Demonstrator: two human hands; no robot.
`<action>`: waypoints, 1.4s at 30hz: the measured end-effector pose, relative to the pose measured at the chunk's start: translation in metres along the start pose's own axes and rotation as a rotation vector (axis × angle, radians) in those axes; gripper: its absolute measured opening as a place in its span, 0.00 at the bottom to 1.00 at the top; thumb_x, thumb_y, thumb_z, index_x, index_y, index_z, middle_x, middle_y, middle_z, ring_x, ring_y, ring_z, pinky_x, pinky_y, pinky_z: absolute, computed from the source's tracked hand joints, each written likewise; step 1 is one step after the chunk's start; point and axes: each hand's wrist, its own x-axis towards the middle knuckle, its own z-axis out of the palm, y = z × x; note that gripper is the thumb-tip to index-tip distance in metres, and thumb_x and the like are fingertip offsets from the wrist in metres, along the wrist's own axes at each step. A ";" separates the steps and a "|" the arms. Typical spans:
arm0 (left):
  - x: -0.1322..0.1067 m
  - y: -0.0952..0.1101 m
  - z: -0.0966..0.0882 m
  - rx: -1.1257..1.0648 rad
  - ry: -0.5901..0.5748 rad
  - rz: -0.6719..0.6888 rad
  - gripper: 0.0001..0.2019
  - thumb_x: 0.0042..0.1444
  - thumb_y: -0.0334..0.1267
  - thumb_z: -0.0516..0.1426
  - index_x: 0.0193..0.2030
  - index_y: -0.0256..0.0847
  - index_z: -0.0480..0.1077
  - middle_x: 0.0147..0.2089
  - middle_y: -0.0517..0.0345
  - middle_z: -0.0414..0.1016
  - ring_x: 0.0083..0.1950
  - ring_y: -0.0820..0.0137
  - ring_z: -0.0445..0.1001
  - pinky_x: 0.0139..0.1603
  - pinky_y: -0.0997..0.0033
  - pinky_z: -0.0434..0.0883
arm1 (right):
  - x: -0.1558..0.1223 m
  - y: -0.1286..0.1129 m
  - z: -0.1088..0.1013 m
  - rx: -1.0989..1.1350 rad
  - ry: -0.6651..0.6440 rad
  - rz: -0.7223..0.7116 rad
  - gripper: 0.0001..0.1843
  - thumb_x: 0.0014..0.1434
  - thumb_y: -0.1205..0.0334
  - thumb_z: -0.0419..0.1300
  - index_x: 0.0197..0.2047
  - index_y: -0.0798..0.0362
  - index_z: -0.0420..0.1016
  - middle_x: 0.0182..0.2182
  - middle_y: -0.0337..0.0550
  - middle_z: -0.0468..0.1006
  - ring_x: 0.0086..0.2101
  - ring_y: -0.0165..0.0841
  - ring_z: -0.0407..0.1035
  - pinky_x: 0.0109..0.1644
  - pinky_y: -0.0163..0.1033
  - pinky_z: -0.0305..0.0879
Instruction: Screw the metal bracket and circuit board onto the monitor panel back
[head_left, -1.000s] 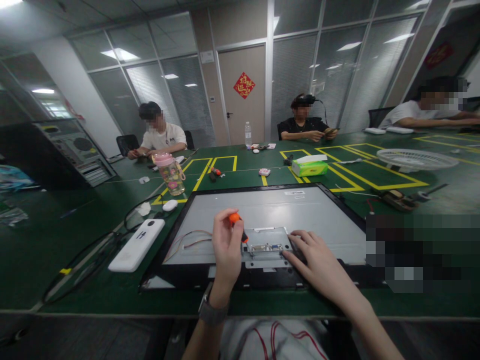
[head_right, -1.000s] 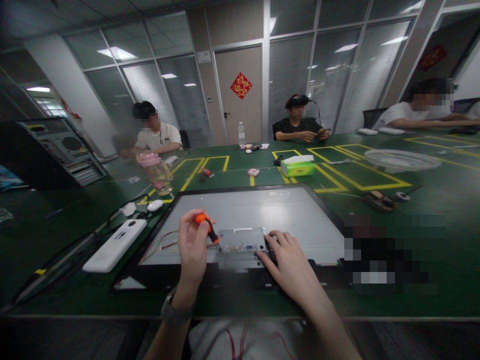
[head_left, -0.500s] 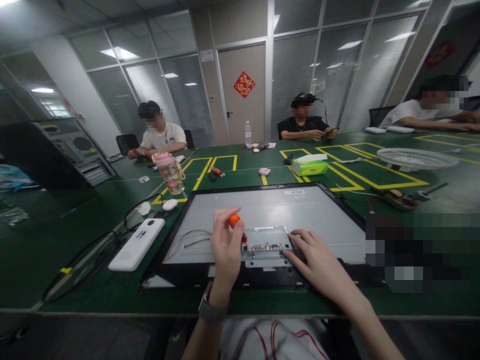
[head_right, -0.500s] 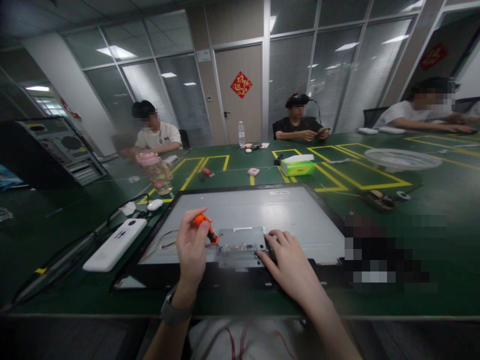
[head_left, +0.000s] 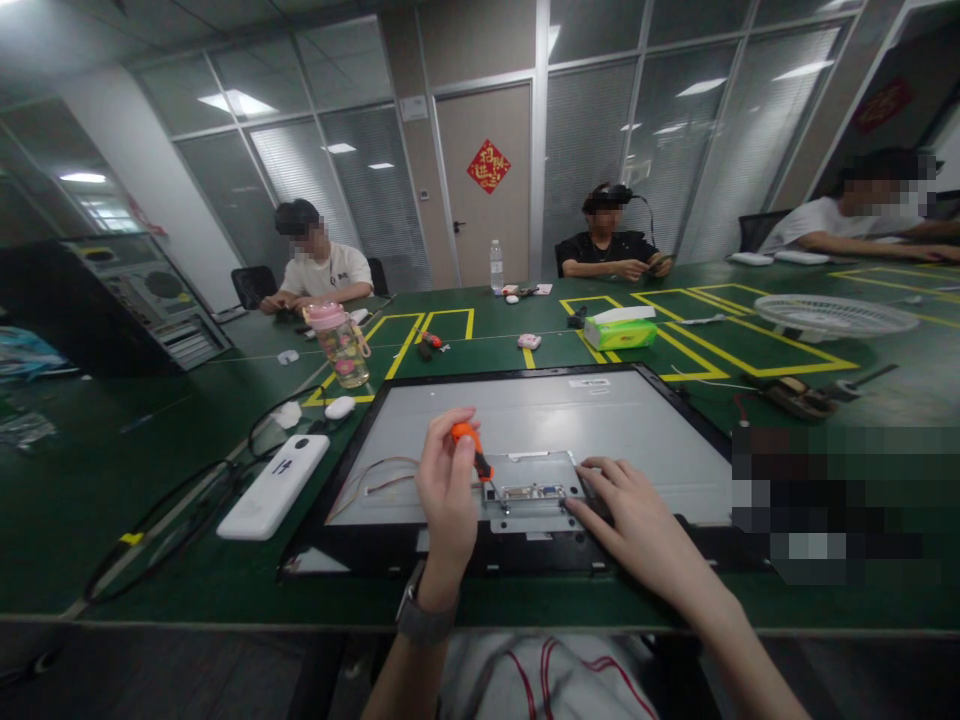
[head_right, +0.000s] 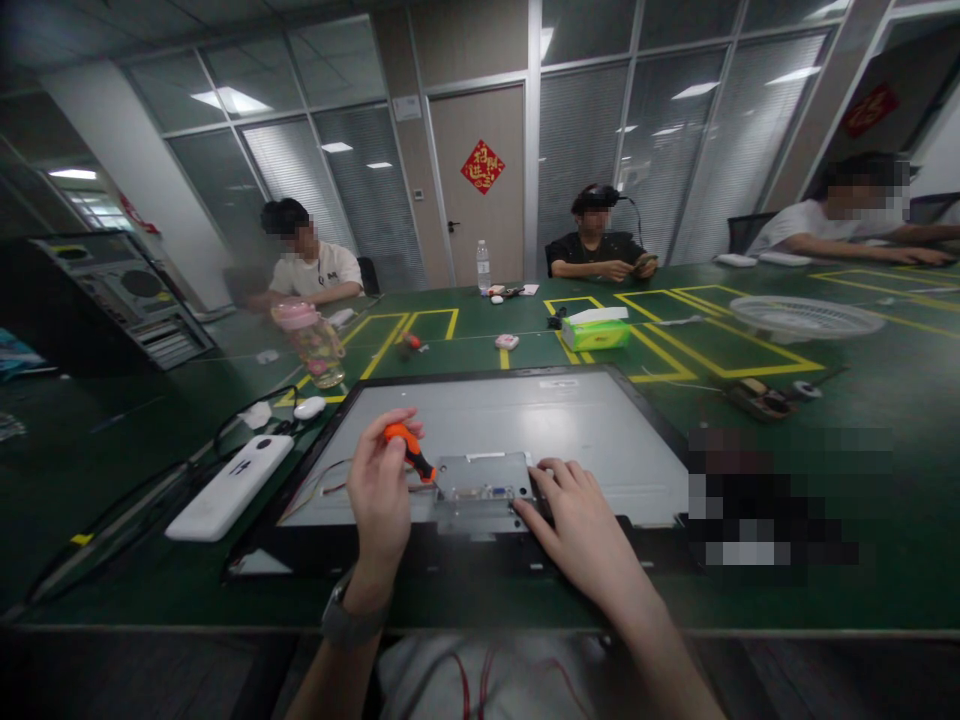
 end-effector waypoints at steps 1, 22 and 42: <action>-0.001 0.000 -0.001 -0.026 0.001 -0.035 0.12 0.63 0.43 0.55 0.46 0.39 0.75 0.46 0.50 0.76 0.44 0.67 0.75 0.46 0.69 0.72 | 0.000 0.000 0.000 -0.001 -0.001 0.001 0.16 0.66 0.52 0.56 0.51 0.50 0.76 0.47 0.51 0.77 0.46 0.46 0.71 0.52 0.52 0.69; 0.002 0.001 -0.002 0.024 -0.004 0.097 0.06 0.60 0.38 0.60 0.39 0.40 0.76 0.38 0.56 0.71 0.38 0.71 0.72 0.38 0.73 0.70 | 0.001 -0.001 -0.003 -0.002 -0.049 0.014 0.18 0.66 0.53 0.55 0.52 0.55 0.75 0.49 0.54 0.76 0.48 0.47 0.70 0.54 0.54 0.68; 0.002 0.000 0.000 -0.121 -0.018 -0.040 0.12 0.64 0.45 0.56 0.43 0.39 0.73 0.43 0.52 0.74 0.39 0.70 0.74 0.42 0.71 0.72 | 0.000 0.001 0.000 -0.006 -0.044 0.009 0.18 0.66 0.52 0.56 0.52 0.54 0.75 0.49 0.53 0.76 0.47 0.47 0.70 0.52 0.53 0.69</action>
